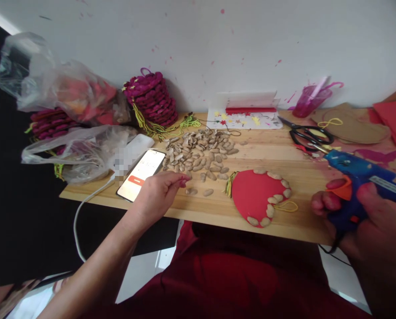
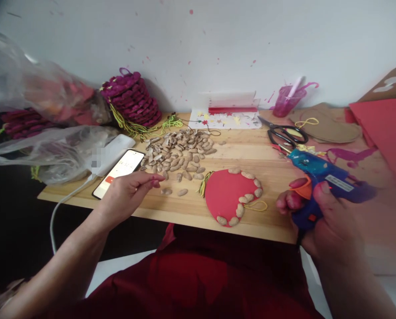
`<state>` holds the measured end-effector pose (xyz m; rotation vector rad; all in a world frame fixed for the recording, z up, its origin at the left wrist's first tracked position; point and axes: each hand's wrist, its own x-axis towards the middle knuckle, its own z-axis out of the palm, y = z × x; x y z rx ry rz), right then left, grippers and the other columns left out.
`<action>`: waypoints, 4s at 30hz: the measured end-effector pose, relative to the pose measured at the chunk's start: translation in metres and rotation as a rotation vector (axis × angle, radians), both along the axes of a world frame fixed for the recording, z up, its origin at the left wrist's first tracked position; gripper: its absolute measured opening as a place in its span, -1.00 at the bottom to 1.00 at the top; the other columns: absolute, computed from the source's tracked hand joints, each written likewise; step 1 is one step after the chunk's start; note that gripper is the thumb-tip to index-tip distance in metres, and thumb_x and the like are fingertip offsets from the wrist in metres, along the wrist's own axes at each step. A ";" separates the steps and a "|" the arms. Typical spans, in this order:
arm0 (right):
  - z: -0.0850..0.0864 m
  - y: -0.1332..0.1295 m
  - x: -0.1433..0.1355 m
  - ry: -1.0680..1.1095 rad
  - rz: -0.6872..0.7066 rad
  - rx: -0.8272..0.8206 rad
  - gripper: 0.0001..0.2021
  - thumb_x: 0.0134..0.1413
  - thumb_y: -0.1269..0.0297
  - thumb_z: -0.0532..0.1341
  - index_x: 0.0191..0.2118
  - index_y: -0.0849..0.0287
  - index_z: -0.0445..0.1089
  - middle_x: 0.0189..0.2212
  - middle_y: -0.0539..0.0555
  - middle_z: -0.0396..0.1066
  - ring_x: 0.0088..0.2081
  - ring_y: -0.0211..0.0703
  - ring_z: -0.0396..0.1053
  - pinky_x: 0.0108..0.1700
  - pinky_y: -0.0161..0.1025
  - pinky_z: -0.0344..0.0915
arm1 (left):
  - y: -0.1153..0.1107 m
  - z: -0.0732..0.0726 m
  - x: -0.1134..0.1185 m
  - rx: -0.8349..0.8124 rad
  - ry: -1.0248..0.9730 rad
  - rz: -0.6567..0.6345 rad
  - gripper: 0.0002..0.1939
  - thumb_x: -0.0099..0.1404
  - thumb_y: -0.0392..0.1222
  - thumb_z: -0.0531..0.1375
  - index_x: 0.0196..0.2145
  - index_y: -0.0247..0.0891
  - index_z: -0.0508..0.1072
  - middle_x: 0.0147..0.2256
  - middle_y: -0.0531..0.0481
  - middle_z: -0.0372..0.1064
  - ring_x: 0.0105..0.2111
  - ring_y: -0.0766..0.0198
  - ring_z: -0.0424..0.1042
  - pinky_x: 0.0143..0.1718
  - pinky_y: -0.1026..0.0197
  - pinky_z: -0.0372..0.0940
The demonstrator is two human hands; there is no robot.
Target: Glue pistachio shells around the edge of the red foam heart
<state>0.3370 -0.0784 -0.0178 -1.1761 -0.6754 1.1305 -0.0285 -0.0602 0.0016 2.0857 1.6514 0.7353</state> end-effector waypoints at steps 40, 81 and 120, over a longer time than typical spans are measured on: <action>-0.006 -0.002 0.003 0.025 0.031 0.025 -0.63 -0.12 -0.08 0.43 -0.39 0.15 0.51 -0.66 -0.03 0.30 -0.57 -0.20 0.29 -0.55 -0.28 0.28 | -0.004 -0.016 0.031 0.215 0.086 -0.289 -0.87 0.35 -0.40 0.21 -0.26 -0.23 0.55 -0.27 -0.04 0.49 -0.22 0.17 0.40 -0.15 0.11 0.32; 0.004 -0.007 -0.002 0.053 0.005 0.003 -0.61 -0.17 -0.10 0.44 -0.40 0.14 0.50 -0.67 -0.05 0.37 -0.53 -0.19 0.45 -0.49 -0.33 0.35 | -0.004 -0.026 0.106 0.239 0.104 -0.634 -0.84 0.46 -0.24 0.12 -0.15 -0.24 0.51 -0.22 -0.08 0.46 -0.15 0.13 0.37 -0.06 0.00 0.31; 0.009 -0.019 0.010 0.031 0.021 -0.262 -0.52 -0.48 -0.11 0.56 -0.43 0.11 0.55 -0.54 0.11 0.51 -0.26 0.25 0.62 -0.40 -0.14 0.60 | 0.008 -0.022 0.099 0.322 0.044 -0.603 -0.64 0.45 -0.31 0.11 0.16 -0.20 0.40 0.09 -0.21 0.41 0.12 0.07 0.37 0.13 -0.07 0.33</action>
